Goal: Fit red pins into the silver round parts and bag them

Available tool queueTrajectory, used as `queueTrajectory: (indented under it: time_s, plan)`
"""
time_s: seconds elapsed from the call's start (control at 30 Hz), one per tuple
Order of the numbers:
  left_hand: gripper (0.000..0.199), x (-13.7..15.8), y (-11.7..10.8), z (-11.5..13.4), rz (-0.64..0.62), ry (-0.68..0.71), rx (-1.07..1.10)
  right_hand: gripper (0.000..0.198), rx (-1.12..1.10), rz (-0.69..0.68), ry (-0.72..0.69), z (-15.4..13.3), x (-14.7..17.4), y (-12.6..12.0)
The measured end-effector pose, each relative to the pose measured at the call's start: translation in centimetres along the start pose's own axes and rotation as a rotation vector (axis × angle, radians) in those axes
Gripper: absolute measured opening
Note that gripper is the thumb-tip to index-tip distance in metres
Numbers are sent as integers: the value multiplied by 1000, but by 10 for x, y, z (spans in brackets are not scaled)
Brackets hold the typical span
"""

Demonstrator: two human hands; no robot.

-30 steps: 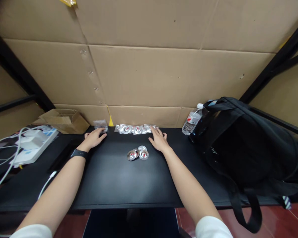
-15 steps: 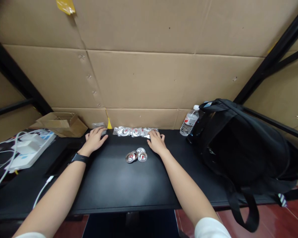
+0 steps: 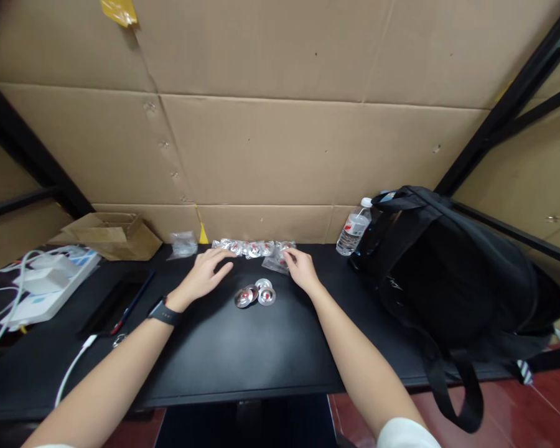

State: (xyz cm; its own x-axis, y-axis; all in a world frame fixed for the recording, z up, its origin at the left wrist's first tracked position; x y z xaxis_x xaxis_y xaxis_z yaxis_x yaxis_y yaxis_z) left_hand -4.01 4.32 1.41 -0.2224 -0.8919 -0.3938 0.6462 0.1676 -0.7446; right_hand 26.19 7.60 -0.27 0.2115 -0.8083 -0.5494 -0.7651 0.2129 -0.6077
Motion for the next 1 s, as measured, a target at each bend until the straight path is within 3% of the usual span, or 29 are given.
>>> queueTrajectory:
  time_s: [0.13, 0.27, 0.43, 0.57, 0.63, 0.73, 0.83, 0.9, 1.0]
  plan:
    - [38, 8, 23, 29, -96, -150, 401, 29, -226, 18, -114, -35, 5, -7]
    - [40, 14, 33, 41, -223, -125, 459, 26, -339, -70, -166, -61, 10, -6]
    - [42, 15, 31, 41, -297, -16, 372, 28, -505, -77, -14, -55, 11, -2]
    - [39, 15, 32, 39, -287, -4, 327, 31, -651, -180, 173, -45, 9, 0]
    - [39, 15, 34, 37, -290, -5, 305, 30, -637, -178, 180, -43, 9, 0]
    - [41, 16, 36, 35, -289, -10, 246, 26, -473, -108, 73, -43, 9, -2]
    - [45, 17, 36, 34, -282, -2, 216, 22, -280, -67, -123, -49, 10, -4]
    - [44, 17, 35, 35, -279, 17, 230, 19, -240, -42, -220, -53, 12, -5]
    - [43, 17, 35, 38, -268, 51, 242, 18, -276, -46, -238, -55, 13, -5]
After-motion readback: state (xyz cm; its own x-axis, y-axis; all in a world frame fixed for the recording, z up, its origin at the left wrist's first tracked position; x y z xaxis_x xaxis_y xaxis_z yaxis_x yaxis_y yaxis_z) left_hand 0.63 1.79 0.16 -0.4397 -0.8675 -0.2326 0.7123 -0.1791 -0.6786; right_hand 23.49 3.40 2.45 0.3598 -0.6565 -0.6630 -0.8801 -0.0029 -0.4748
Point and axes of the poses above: each hand's wrist, its own x-axis away from the middle knuckle, its own y-axis out of the palm, z = x × y, the point moved 2 cm from there along -x, towards the middle knuckle, and after that the axes turned 8 degrees about -y, right-handed, at the moved point
